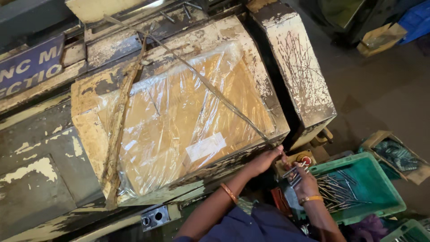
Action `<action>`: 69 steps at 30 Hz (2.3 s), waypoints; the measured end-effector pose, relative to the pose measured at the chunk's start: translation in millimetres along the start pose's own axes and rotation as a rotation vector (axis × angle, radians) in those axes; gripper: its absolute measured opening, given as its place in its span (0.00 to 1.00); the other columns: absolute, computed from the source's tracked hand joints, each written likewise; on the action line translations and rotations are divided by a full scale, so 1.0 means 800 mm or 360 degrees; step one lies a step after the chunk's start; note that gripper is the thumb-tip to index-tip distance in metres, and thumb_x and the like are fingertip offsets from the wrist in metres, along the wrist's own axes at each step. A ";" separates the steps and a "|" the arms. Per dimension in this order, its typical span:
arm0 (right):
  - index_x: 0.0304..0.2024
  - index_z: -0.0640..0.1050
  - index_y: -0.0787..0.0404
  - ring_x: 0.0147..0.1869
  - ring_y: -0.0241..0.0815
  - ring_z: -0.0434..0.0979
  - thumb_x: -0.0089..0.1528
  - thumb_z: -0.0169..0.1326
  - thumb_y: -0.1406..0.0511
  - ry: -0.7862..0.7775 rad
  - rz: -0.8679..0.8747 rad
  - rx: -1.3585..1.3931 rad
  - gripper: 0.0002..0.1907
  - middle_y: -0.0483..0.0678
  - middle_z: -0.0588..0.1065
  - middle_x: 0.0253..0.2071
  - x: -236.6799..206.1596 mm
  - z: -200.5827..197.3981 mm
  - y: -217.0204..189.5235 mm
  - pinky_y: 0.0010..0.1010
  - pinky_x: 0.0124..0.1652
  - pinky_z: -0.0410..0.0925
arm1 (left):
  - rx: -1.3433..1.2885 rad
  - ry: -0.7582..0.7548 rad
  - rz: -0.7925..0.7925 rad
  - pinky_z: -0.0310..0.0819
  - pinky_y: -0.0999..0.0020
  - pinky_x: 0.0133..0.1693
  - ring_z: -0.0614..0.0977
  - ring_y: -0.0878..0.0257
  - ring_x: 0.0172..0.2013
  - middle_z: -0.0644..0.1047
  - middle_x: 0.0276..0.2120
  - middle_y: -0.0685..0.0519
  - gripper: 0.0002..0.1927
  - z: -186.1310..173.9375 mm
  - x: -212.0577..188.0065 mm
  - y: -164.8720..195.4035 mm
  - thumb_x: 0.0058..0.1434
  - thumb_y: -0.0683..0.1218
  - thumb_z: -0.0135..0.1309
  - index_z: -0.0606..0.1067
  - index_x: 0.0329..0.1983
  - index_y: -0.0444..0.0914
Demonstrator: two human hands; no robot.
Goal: The person repeatedly picks metal rods from green bins, inserts them into a CNC machine, and retrieves them after processing. They place the processed rods on a wrapped wooden board and occasionally wipe the machine with a cloth.
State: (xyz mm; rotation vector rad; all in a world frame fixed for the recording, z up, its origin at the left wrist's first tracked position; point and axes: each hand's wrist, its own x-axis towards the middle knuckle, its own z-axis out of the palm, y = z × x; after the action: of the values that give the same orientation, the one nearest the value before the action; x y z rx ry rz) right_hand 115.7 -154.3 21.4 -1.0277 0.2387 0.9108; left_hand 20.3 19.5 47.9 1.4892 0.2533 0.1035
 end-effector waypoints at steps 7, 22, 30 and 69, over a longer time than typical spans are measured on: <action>0.41 0.74 0.62 0.28 0.39 0.75 0.69 0.54 0.60 -0.0017 0.0042 -0.0365 0.10 0.46 0.74 0.29 0.006 0.007 0.012 0.30 0.27 0.69 | 0.0121 0.0072 0.0079 0.64 0.66 0.54 0.72 0.63 0.40 0.71 0.31 0.54 0.35 0.008 -0.002 0.008 0.79 0.66 0.24 0.68 0.31 0.38; 0.44 0.76 0.64 0.29 0.38 0.74 0.67 0.56 0.61 -0.0064 -0.0032 -0.0522 0.12 0.47 0.74 0.30 -0.051 0.015 0.044 0.29 0.27 0.69 | 0.0126 0.0146 0.0216 0.64 0.68 0.47 0.68 0.63 0.36 0.67 0.29 0.56 0.34 0.020 -0.013 0.036 0.77 0.67 0.24 0.66 0.30 0.39; 0.48 0.80 0.65 0.32 0.33 0.73 0.68 0.53 0.60 -0.0169 -0.0050 -0.0393 0.15 0.43 0.76 0.33 -0.089 0.004 0.059 0.27 0.29 0.70 | 0.0237 0.0193 0.0218 0.63 0.66 0.43 0.65 0.61 0.33 0.63 0.27 0.54 0.34 0.025 -0.021 0.050 0.78 0.66 0.23 0.65 0.30 0.37; 0.50 0.77 0.65 0.35 0.34 0.74 0.67 0.54 0.61 -0.0573 0.0152 -0.0465 0.15 0.54 0.80 0.48 -0.125 0.165 0.222 0.28 0.32 0.70 | 0.0155 0.0799 0.0075 0.64 0.67 0.46 0.68 0.63 0.37 0.66 0.30 0.56 0.30 -0.143 -0.416 -0.017 0.77 0.65 0.28 0.65 0.32 0.38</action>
State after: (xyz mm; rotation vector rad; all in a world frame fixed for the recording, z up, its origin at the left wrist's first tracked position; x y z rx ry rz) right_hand -109.6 -64.9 34.6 -1.1041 -0.1535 1.2234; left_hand -329.7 55.0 62.2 1.5492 0.6343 0.5117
